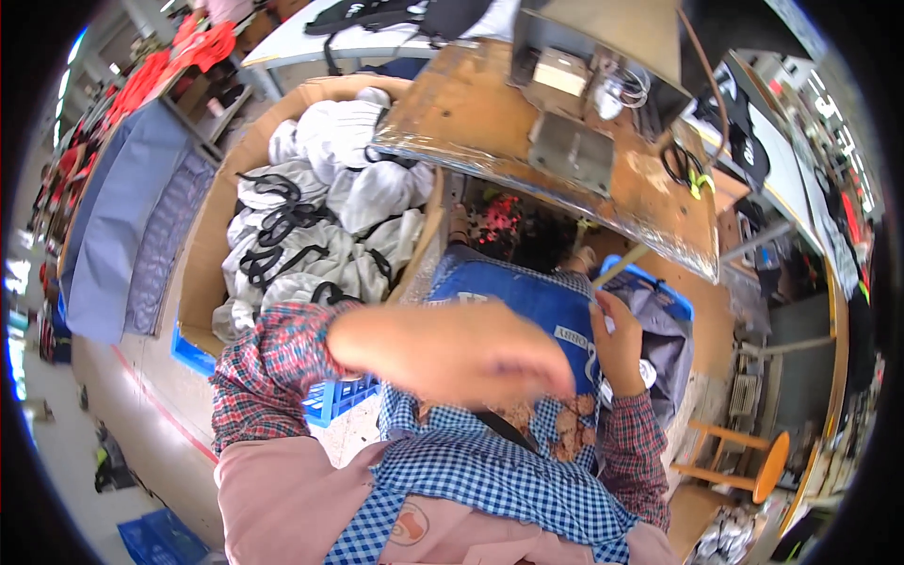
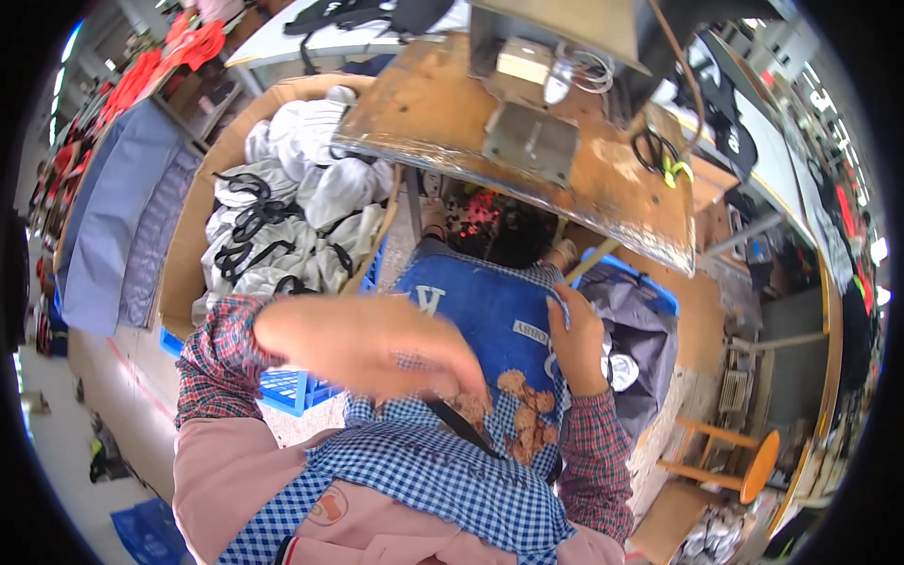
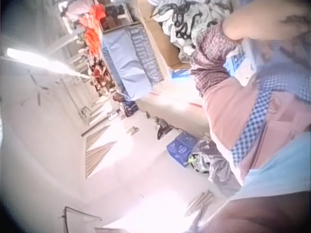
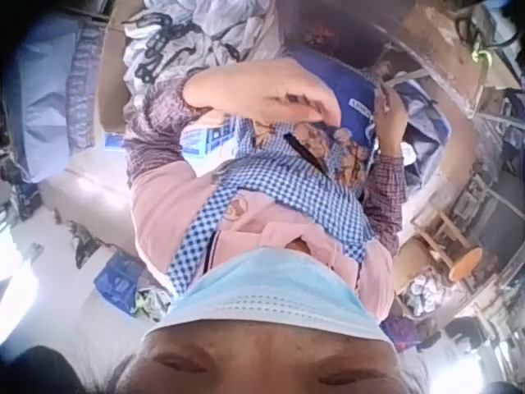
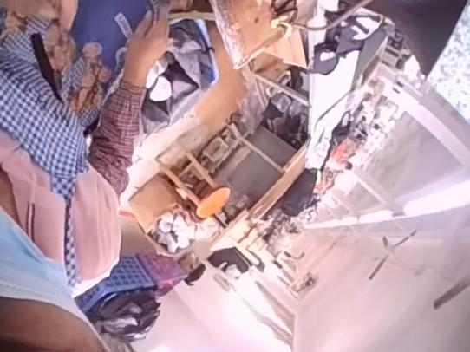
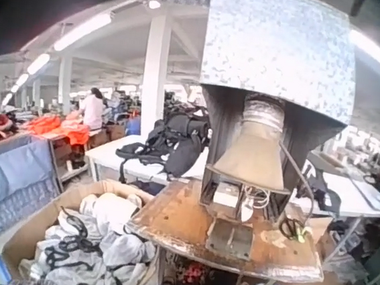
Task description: Using a heat-sealing machine to attach elastic straps to white fabric masks or pouches.
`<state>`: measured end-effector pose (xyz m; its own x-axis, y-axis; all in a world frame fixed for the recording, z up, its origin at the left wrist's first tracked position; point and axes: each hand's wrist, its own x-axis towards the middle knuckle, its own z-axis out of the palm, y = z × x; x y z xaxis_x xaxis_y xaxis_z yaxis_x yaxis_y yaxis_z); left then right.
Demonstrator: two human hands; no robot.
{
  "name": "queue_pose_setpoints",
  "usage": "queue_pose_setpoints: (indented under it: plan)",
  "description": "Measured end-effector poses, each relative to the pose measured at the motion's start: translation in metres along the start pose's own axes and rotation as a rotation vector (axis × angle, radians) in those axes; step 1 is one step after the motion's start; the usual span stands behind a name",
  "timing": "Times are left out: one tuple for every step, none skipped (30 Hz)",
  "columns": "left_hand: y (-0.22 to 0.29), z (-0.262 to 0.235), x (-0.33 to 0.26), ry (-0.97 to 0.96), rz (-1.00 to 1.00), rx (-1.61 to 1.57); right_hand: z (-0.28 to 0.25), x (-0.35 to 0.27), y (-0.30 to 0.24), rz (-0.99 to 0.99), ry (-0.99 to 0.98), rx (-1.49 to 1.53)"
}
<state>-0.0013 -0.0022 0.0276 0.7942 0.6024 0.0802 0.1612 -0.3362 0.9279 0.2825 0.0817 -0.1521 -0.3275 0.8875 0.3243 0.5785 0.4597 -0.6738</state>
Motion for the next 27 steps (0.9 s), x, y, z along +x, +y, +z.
queue_pose_setpoints:
  plan:
    - [-0.014,-0.015,-0.021,0.163,-0.095,0.122,-0.001,-0.001,0.002,-0.003,0.004,-0.015]
    - [-0.031,-0.031,-0.04,0.345,-0.169,0.286,-0.005,-0.001,0.003,-0.001,0.011,-0.03]
    - [-0.053,-0.049,-0.065,0.495,-0.304,0.531,-0.007,-0.001,0.003,0.018,0.018,-0.019]
    - [-0.068,-0.072,-0.089,0.593,-0.487,0.762,-0.013,-0.002,0.002,0.048,0.032,-0.02]
    - [-0.098,-0.094,-0.127,0.738,-0.613,0.941,-0.017,-0.002,-0.003,0.096,0.034,-0.005]
    - [-0.115,-0.117,-0.153,0.77,-0.872,1.049,-0.017,-0.003,0.0,0.092,0.021,-0.003]
    - [-0.136,-0.136,-0.191,0.814,-1.012,1.157,-0.015,-0.003,0.001,0.127,0.062,0.043]
    - [-0.146,-0.149,-0.21,0.79,-1.194,1.242,-0.013,-0.004,0.003,0.172,0.113,0.078]
    - [-0.161,-0.158,-0.246,0.851,-1.268,1.241,-0.009,-0.002,-0.001,0.181,0.1,0.092]
    - [-0.174,-0.16,-0.27,0.85,-1.281,1.24,-0.005,-0.001,-0.002,0.18,0.091,0.098]
    - [-0.182,-0.16,-0.291,0.856,-1.287,1.192,-0.001,0.0,-0.003,0.117,0.089,0.074]
    - [-0.189,-0.162,-0.293,0.859,-1.27,1.145,-0.003,-0.001,-0.003,0.058,0.103,0.037]
    - [-0.196,-0.163,-0.293,0.855,-1.328,1.115,-0.004,-0.002,-0.004,0.06,0.109,0.034]
    - [-0.196,-0.162,-0.294,0.853,-1.328,1.111,-0.004,-0.001,-0.005,0.072,0.096,0.03]
    - [-0.195,-0.162,-0.295,0.894,-1.334,1.07,-0.004,0.001,-0.007,0.083,0.082,0.028]
    - [-0.192,-0.162,-0.297,0.935,-1.339,1.029,-0.003,0.003,-0.009,0.082,0.081,0.028]
    - [-0.187,-0.16,-0.293,1.009,-1.254,1.084,-0.003,0.005,-0.009,0.07,0.074,0.033]
    - [-0.177,-0.159,-0.29,1.006,-1.248,1.082,-0.004,0.006,-0.01,0.057,0.066,0.037]
    - [-0.165,-0.159,-0.286,1.052,-1.18,1.095,-0.005,0.008,-0.011,0.061,0.07,0.033]
    - [-0.154,-0.158,-0.291,1.103,-1.122,1.114,-0.003,0.01,-0.017,0.044,0.052,0.047]
    - [-0.145,-0.158,-0.298,1.117,-1.096,1.15,-0.001,0.013,-0.024,0.027,0.034,0.062]
    - [-0.138,-0.155,-0.301,1.121,-1.101,1.158,0.002,0.016,-0.031,0.022,0.033,0.07]
    - [-0.128,-0.152,-0.297,1.111,-1.189,1.173,0.003,0.019,-0.039,-0.008,0.009,0.057]
    - [-0.122,-0.15,-0.294,1.1,-1.277,1.188,0.004,0.022,-0.046,-0.038,-0.016,0.042]
    - [-0.116,-0.148,-0.288,1.066,-1.383,1.214,0.006,0.024,-0.053,-0.037,-0.013,0.044]
    - [-0.109,-0.145,-0.283,1.062,-1.378,1.219,0.008,0.025,-0.061,-0.051,-0.03,0.095]
    - [-0.102,-0.142,-0.271,1.047,-1.31,1.247,0.01,0.027,-0.067,-0.06,-0.041,0.142]
